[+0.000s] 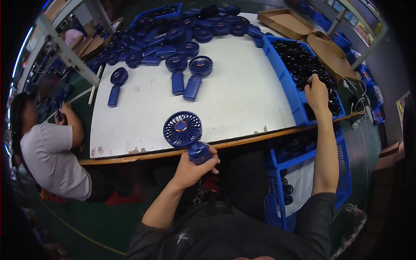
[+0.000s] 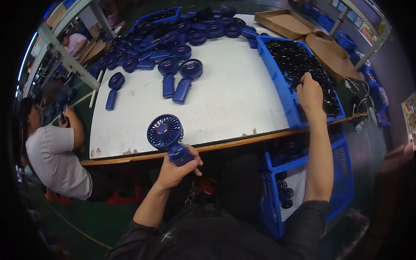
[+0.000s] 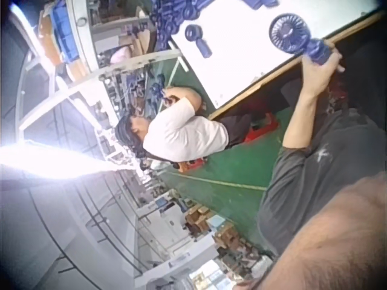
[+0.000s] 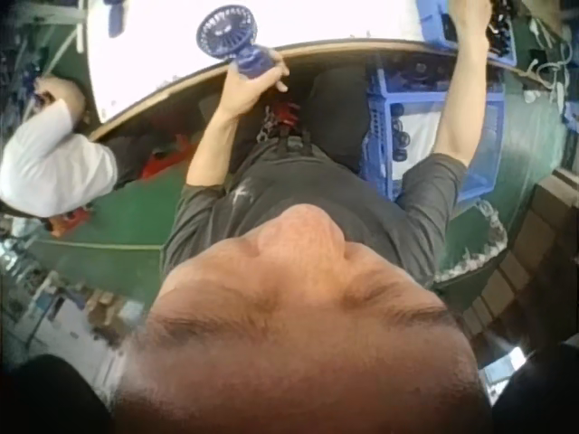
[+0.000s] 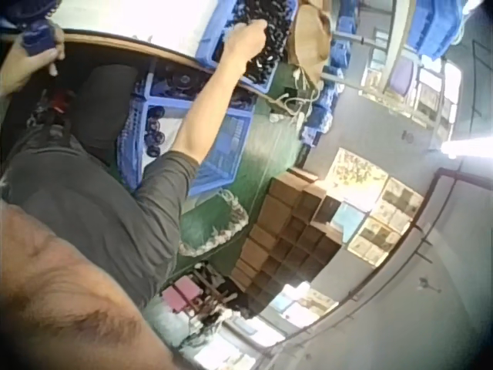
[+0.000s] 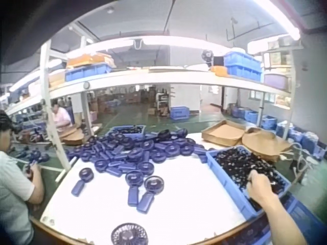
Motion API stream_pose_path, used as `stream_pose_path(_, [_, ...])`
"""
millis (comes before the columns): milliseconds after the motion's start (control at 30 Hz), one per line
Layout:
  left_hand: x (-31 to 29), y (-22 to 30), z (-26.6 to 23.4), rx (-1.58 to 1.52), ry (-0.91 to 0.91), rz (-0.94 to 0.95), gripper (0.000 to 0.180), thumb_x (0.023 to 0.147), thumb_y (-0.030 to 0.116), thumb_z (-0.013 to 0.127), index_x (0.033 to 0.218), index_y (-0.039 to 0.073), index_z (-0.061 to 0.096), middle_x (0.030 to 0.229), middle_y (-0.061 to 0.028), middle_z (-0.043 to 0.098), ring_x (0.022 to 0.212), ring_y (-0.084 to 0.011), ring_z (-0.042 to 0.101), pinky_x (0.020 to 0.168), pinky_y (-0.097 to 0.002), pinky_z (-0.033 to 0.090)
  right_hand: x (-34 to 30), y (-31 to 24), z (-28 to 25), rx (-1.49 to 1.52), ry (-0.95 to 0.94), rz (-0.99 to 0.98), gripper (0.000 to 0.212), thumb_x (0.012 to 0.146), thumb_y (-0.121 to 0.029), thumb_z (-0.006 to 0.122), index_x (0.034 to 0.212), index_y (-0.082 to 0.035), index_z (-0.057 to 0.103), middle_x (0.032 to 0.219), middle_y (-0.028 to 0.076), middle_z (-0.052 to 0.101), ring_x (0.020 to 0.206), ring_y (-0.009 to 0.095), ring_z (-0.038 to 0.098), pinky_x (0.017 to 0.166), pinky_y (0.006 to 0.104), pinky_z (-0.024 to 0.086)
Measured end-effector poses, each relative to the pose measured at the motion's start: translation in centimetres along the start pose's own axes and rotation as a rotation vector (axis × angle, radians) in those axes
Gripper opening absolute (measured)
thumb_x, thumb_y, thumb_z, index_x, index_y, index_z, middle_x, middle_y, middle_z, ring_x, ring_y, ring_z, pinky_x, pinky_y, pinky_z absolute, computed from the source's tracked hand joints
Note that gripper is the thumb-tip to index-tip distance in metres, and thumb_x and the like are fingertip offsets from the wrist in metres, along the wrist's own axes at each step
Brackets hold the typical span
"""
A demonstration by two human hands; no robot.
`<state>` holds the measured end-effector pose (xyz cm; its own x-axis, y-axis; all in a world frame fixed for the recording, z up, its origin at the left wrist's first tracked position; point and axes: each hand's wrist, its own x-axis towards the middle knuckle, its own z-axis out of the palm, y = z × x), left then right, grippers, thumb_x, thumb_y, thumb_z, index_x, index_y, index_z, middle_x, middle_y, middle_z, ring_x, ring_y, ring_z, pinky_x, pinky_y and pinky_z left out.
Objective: Assembling portable handheld fans by snapping together components on a factory line.
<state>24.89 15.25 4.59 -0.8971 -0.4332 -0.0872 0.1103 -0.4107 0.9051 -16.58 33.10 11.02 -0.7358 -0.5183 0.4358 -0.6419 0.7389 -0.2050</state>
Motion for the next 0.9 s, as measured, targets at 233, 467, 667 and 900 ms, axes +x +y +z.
stream_pose_path(233, [0.9, -2.2, 0.5, 0.411, 0.262, 0.353, 0.032, 0.083, 0.003, 0.075, 0.112, -0.002, 0.062, 0.092, -0.0066, 0.067, 0.081, -0.0129, 0.065, 0.073, -0.0269, 0.054, -18.1, -21.1, 0.0, 0.687, -0.207, -0.564, 0.032, 0.076, -0.001, 0.065, 0.107, 0.001, 0.063, 0.093, 0.017, 0.062, 0.089, 0.035, 0.061, 0.079, 0.0433, 0.051])
stream_pose_path(467, [-0.9, -0.8, -0.4, 0.243, 0.254, 0.134, 0.026, 0.087, 0.002, 0.07, 0.11, -0.001, 0.06, 0.091, -0.0069, 0.065, 0.073, -0.012, 0.065, 0.061, -0.0262, 0.057, -19.3, -20.8, 0.4, 1.313, -0.884, 0.0, 0.025, 0.091, -0.018, 0.073, 0.103, 0.004, 0.07, 0.07, 0.0, 0.065, 0.062, 0.004, 0.055, 0.057, 0.0211, 0.045])
stream_pose_path(667, [-2.0, -0.1, -1.1, -0.074, -0.202, -0.225, 0.033, 0.088, 0.024, 0.076, 0.107, 0.001, 0.06, 0.085, -0.0091, 0.064, 0.069, -0.0162, 0.067, 0.052, -0.0257, 0.058, -16.7, -22.7, -1.4, 1.023, -0.326, -0.662, 0.025, 0.083, -0.004, 0.07, 0.107, 0.001, 0.066, 0.097, 0.016, 0.063, 0.087, 0.031, 0.064, 0.076, 0.0375, 0.053])
stream_pose_path(900, [-1.5, -0.3, 0.9, -0.37, 0.071, -0.159, 0.058, 0.103, 0.055, 0.036, 0.128, 0.004, 0.052, 0.118, -0.0129, 0.06, 0.098, -0.0239, 0.066, 0.074, -0.0377, 0.06, -18.3, -23.6, -1.4, 0.653, -0.217, -0.779, 0.047, 0.078, -0.013, 0.076, 0.122, -0.004, 0.061, 0.115, 0.016, 0.058, 0.106, 0.034, 0.056, 0.09, 0.0423, 0.049])
